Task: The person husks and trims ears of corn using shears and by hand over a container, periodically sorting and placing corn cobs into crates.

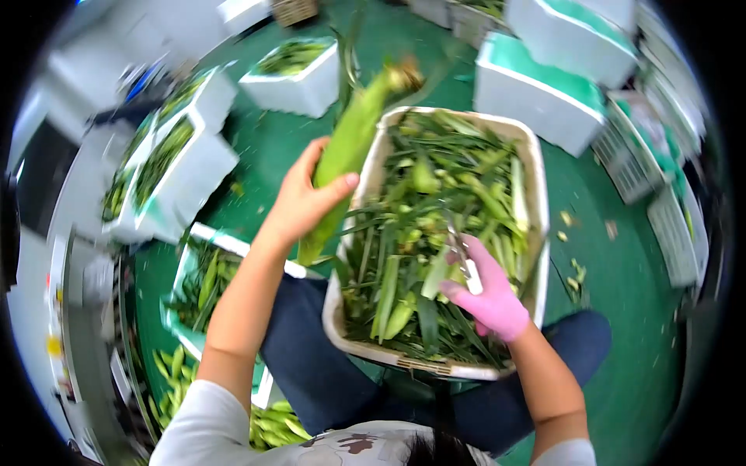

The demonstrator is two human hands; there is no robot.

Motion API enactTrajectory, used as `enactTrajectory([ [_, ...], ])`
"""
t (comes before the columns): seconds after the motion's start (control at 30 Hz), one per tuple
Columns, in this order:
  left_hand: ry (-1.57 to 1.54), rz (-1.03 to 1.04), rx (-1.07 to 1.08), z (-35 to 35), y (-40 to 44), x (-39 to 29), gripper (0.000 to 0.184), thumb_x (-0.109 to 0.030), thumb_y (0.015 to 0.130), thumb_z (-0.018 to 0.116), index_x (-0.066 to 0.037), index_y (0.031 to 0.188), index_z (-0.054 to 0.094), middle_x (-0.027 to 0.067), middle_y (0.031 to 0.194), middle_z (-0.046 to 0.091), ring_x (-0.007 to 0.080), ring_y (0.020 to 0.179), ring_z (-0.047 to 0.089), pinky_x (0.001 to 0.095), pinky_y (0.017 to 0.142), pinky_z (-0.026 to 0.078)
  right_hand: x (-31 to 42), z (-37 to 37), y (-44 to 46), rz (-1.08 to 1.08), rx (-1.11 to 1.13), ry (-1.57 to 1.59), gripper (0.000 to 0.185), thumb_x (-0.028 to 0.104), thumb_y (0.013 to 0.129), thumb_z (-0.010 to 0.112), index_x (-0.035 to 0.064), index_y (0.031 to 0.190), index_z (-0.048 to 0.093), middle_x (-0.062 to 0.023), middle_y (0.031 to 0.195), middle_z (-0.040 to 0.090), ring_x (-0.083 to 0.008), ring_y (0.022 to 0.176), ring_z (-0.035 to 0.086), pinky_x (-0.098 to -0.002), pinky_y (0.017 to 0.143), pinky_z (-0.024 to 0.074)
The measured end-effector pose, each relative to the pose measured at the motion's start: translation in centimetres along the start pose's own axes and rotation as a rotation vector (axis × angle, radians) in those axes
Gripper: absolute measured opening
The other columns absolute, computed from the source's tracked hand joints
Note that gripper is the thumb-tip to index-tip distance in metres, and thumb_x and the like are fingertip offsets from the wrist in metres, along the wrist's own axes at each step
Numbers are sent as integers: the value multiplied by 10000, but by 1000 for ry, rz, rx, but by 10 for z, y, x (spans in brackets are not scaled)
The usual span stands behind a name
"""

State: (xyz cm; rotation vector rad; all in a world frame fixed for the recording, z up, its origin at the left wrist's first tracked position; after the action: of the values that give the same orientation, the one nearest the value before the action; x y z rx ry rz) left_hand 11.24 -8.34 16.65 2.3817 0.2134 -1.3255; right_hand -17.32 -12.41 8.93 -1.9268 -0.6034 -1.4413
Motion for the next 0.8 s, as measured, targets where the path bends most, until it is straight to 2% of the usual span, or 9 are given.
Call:
enactTrajectory([
  [0.07, 32, -33, 136, 60, -2, -14, 733, -361, 822, 804, 21, 1354, 474, 139, 1182, 629, 182, 1074, 589, 325, 947, 470, -23, -18, 6, -95, 8, 47, 725, 293, 777, 727, 38, 1392, 438, -98, 1158, 551, -199, 1034, 553, -299, 928, 455],
  [0.13, 76, -54, 251, 106, -7, -13, 773, -358, 819, 810, 36, 1380, 456, 168, 1217, 630, 191, 1104, 595, 334, 965, 469, -36, -34, 10, -131, 26, 184, 653, 135, 806, 683, 57, 1405, 434, -45, 1138, 510, -134, 953, 541, -267, 831, 467],
  [0.23, 68, -126, 378, 148, -22, 4, 807, -329, 818, 818, 49, 1419, 434, 178, 1242, 632, 190, 1134, 595, 334, 989, 462, -31, -56, 8, -89, 16, 4, 687, 174, 802, 718, 40, 1404, 416, -58, 1161, 527, -161, 1059, 516, -299, 930, 445],
  [0.33, 34, -82, 589, 165, -35, 22, 810, -307, 827, 813, 53, 1440, 423, 150, 1269, 627, 178, 1145, 581, 318, 1013, 443, -52, -62, 12, -57, -1, 159, 762, 198, 786, 738, 1, 1432, 384, -86, 1206, 533, -174, 1105, 516, -312, 962, 441],
  [0.37, -75, -188, 634, 169, -40, 29, 813, -338, 821, 809, 57, 1428, 441, 182, 1345, 592, 237, 1249, 557, 336, 1068, 413, -52, -60, 14, -57, 40, 129, 787, 207, 776, 744, -4, 1439, 377, -100, 1219, 534, -189, 1120, 518, -319, 976, 438],
  [0.6, -210, -321, 625, 165, -49, 46, 785, -338, 848, 786, 44, 1437, 437, 161, 1309, 607, 207, 1210, 560, 328, 1056, 416, -53, -60, 18, -108, 12, -172, 878, 339, 733, 785, -57, 1413, 396, -247, 1251, 542, -347, 1146, 557, -367, 1015, 444],
  [0.67, -36, -204, 644, 161, -51, 42, 770, -326, 839, 789, 51, 1421, 455, 184, 1307, 614, 236, 1208, 579, 339, 1048, 426, -49, -56, 16, -118, 5, -323, 795, 302, 733, 762, -33, 1377, 440, -227, 1241, 553, -305, 1045, 601, -384, 932, 482],
  [0.73, 31, -204, 681, 161, -53, 44, 757, -294, 834, 799, 59, 1413, 462, 173, 1294, 620, 221, 1193, 577, 331, 1052, 415, -61, -52, 22, -300, -60, -463, 578, 269, 720, 745, -23, 1181, 554, -210, 1020, 623, -294, 772, 634, -398, 751, 518],
  [0.8, 78, -213, 658, 159, -52, 47, 784, -299, 817, 816, 64, 1414, 460, 176, 1301, 619, 215, 1184, 584, 328, 1049, 419, -60, -50, 23, -172, -17, -391, 449, 251, 712, 735, -25, 1024, 569, -175, 811, 604, -290, 662, 600, -382, 687, 508],
])
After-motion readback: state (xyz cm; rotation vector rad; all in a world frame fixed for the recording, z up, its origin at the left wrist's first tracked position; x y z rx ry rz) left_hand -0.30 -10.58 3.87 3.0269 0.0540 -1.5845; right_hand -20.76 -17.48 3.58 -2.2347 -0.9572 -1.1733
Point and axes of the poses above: each hand's wrist, its own y-axis towards the middle knuckle, its own z-axis out of the palm, x = y × z, the point moved 7 cm from there along y, towards the middle knuckle
